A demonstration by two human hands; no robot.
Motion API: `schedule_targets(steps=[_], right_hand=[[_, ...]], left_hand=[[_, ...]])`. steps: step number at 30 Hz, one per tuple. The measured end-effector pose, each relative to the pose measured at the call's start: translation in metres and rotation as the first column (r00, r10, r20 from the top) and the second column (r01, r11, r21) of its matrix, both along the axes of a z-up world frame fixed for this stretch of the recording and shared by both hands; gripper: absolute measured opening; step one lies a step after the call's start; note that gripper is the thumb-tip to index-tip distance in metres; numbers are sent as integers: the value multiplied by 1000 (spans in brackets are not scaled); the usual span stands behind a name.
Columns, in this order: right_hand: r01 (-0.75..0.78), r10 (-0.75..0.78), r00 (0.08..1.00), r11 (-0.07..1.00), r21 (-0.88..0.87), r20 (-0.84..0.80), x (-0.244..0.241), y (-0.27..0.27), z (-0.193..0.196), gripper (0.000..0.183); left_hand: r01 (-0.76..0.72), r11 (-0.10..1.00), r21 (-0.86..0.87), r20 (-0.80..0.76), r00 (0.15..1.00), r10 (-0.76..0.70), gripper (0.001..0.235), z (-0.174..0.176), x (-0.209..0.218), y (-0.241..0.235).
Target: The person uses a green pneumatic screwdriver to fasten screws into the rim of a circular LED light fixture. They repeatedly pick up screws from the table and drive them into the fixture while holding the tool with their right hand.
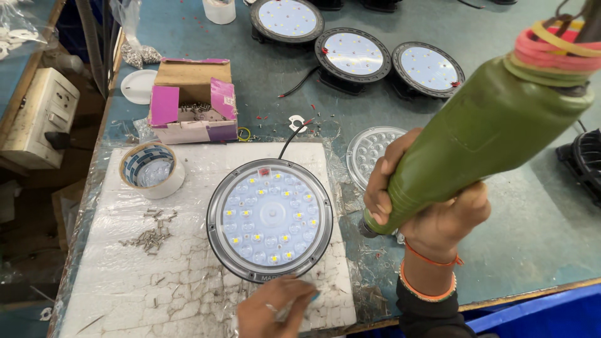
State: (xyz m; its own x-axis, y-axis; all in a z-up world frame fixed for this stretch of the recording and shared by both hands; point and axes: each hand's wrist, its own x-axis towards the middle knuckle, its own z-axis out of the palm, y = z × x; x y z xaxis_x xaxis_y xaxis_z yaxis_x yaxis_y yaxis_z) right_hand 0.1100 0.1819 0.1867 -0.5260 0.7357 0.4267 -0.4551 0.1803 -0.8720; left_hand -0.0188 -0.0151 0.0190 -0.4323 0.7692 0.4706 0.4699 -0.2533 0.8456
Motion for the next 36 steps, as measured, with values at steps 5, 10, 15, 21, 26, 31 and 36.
schedule_targets(steps=[5, 10, 15, 21, 26, 31, 36], right_hand=[[-30, 30, 999, 999, 44, 14, -5, -5, -7, 98], [-98, 99, 995, 993, -60, 15, -14, -16, -15, 101], [-156, 161, 986, 982, -106, 44, -32, -39, -19, 103], [-268, 260, 963, 949, -164, -69, -54, -59, -19, 99], [-367, 343, 929, 903, -221, -142, -71, -76, -21, 83], [-426, 402, 902, 886, -183, -157, -88, -83, -24, 82], [-443, 417, 888, 890, -113, -195, -93, -86, -32, 88]], left_hand=[[-63, 997, -51, 201, 977, 72, 29, -16, -26, -30], [-199, 976, -84, 384, 898, 216, 33, -21, -57, -61], [-294, 954, -59, 266, 916, 299, 32, -9, -73, -71], [-289, 936, -200, 420, 838, 348, 33, 2, -66, -57], [-165, 967, -194, 555, 794, 247, 20, -1, -55, -41], [-98, 984, -151, 594, 786, 169, 17, -1, -47, -33], [-88, 977, -196, 606, 772, 191, 14, 0, -46, -31]])
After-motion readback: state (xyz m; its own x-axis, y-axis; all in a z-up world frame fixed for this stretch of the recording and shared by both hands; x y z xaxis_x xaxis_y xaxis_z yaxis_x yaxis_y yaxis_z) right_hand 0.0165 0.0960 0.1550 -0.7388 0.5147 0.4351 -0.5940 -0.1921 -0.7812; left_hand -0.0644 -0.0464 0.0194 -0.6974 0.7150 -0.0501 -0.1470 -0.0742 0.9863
